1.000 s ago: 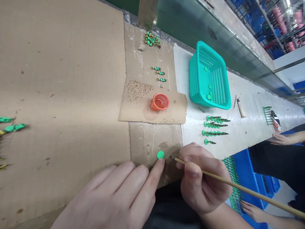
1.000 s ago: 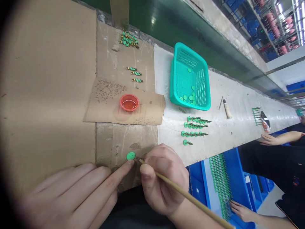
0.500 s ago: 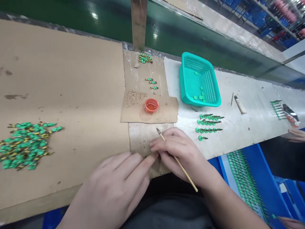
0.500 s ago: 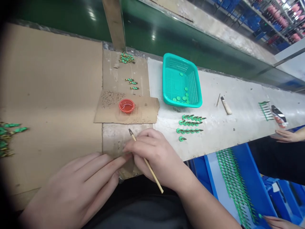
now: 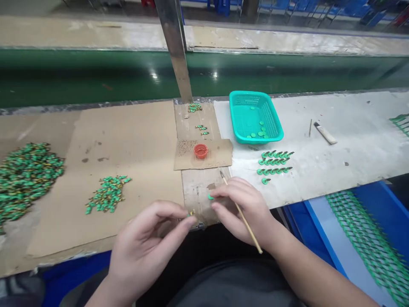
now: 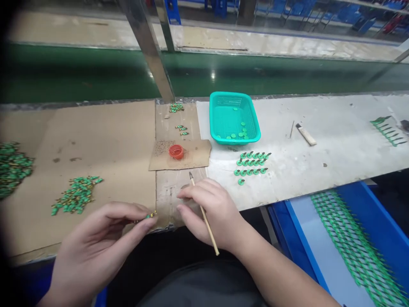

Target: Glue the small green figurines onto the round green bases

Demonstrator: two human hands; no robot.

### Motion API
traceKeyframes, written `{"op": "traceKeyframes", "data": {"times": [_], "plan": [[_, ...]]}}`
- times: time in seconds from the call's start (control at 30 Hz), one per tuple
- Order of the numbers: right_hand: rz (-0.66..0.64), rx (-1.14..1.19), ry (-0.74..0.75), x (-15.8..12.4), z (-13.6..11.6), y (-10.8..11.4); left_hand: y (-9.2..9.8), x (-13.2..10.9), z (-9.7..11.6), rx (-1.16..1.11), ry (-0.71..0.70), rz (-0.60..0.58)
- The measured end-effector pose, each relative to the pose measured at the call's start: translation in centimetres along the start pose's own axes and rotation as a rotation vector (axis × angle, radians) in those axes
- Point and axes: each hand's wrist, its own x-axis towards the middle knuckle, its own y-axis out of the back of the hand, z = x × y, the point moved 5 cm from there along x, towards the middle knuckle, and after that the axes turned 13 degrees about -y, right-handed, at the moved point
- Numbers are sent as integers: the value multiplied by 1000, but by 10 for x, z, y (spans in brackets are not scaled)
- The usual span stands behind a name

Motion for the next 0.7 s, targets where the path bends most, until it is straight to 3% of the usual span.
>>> {"op": "traceKeyframes", "data": {"times": [0.2,0.37,0.47,0.6,0.7], "plan": [[-224,480,-416,-6,-14,-8,-11,14,20,-208,-55,-61],[-242,630,-512,-8,-10,-10,-18,19,22,-288,-51,-101],[-197,526,-384,-8,-10,-5,-22,20,21,-305,33,-66],[16,211,-17,-8,-18,7,-26,15,13,-393,320,109],[122,55,211,-13,-24,9,-39,10,10,-548,463,164]]}}
